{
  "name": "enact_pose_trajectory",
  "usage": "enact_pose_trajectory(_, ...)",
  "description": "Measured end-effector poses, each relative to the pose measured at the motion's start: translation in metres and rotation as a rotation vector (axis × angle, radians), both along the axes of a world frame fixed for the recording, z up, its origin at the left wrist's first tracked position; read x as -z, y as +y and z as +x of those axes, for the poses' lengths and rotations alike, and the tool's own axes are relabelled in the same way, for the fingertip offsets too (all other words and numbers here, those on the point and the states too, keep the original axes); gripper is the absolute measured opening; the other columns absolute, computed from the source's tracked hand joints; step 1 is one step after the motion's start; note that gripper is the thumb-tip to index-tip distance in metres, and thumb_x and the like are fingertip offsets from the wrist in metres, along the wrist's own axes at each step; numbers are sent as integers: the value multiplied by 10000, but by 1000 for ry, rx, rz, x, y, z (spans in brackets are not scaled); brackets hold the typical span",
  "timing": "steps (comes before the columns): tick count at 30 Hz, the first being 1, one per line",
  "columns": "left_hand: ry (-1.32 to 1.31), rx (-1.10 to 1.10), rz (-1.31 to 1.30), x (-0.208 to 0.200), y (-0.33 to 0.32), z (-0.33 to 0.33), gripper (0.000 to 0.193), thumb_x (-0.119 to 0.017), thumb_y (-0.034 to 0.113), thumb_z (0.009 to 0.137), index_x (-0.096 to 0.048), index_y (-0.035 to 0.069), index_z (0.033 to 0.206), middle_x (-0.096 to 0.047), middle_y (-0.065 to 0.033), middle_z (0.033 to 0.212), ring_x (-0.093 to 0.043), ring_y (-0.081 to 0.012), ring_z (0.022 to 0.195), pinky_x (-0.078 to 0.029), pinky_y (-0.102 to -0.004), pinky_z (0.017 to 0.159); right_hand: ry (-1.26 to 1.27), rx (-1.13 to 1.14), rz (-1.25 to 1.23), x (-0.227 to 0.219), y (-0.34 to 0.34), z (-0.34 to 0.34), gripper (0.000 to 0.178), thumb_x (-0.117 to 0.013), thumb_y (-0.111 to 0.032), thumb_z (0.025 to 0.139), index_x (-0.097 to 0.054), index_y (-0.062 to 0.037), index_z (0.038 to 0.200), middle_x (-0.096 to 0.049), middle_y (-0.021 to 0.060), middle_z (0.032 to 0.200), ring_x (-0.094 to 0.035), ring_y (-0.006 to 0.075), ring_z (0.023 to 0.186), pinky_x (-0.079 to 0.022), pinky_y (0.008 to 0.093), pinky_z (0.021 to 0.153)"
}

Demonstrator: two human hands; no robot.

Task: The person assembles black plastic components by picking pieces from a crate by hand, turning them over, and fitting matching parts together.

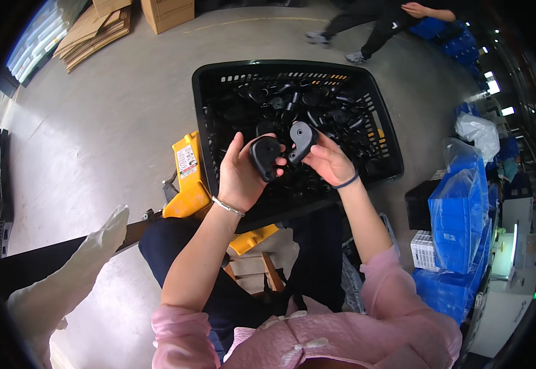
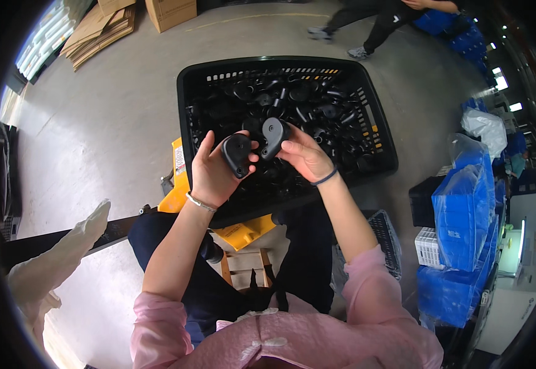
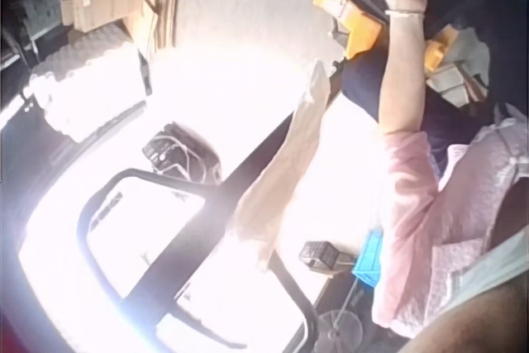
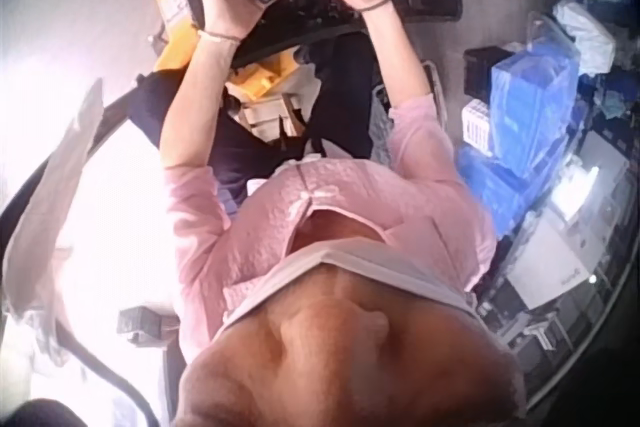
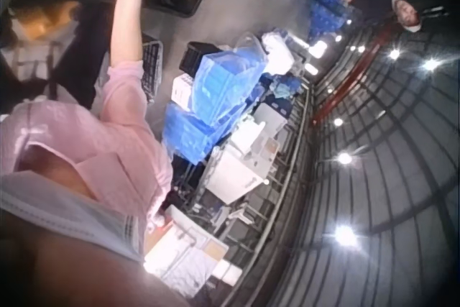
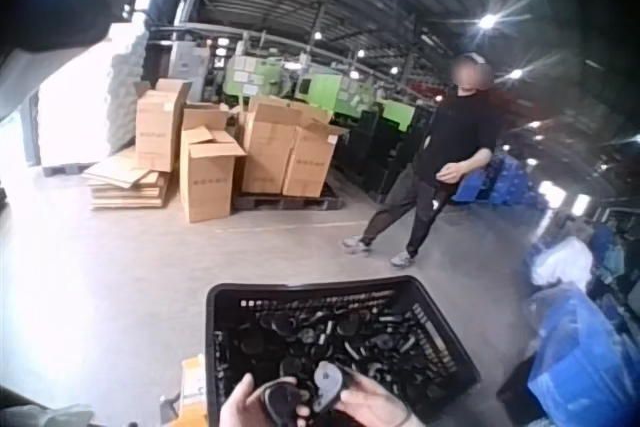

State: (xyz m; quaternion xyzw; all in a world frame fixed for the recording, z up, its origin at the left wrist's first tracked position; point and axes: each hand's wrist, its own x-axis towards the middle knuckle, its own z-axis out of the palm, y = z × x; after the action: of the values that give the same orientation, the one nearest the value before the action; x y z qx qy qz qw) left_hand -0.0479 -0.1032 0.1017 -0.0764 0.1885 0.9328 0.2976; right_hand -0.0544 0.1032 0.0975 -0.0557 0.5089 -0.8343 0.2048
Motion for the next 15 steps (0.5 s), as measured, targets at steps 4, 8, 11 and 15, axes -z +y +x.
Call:
enact_pose_trajectory(4, 6, -11, -35, 1, 4, 2, 533, -297, 450, 877, -464, 8, 1125, -560, -134, 976, -553, -216, 804, -442, -313, 713, -18, -85, -205, -10, -9, 8, 618, -570, -223, 784, -294, -1, 1291, -493, 84, 1094, -489, 197, 1010, -377, 343, 889)
enact_pose_trajectory(8, 11, -17, -69, 2, 7, 3, 524, -309, 449, 876, -465, 16, 1126, -560, -122, 969, -553, -206, 804, -436, -321, 726, 18, -147, -312, -18, -17, 12, 594, -552, -217, 791, -302, 1, 1285, -490, 97, 1086, -496, 192, 1006, -366, 361, 925)
enact_pose_trajectory(11, 43, -27, -64, 2, 10, 5, 513, -322, 447, 875, -468, 26, 1127, -562, -101, 972, -547, -193, 830, -423, -327, 758, 69, 18, 14, -29, -23, 19, 588, -566, -168, 786, -303, 15, 1279, -489, 102, 1083, -525, 186, 956, -402, 325, 890)
enact_pose_trajectory(15, 56, -8, -50, 3, 17, 6, 538, -309, 486, 876, -415, 63, 1192, -498, -64, 1142, -454, -185, 1081, -348, -340, 920, 573, 263, 965, -36, -39, 26, 585, -718, -134, 667, -462, -45, 1185, -519, 39, 837, -524, 116, 699, -461, 253, 619)
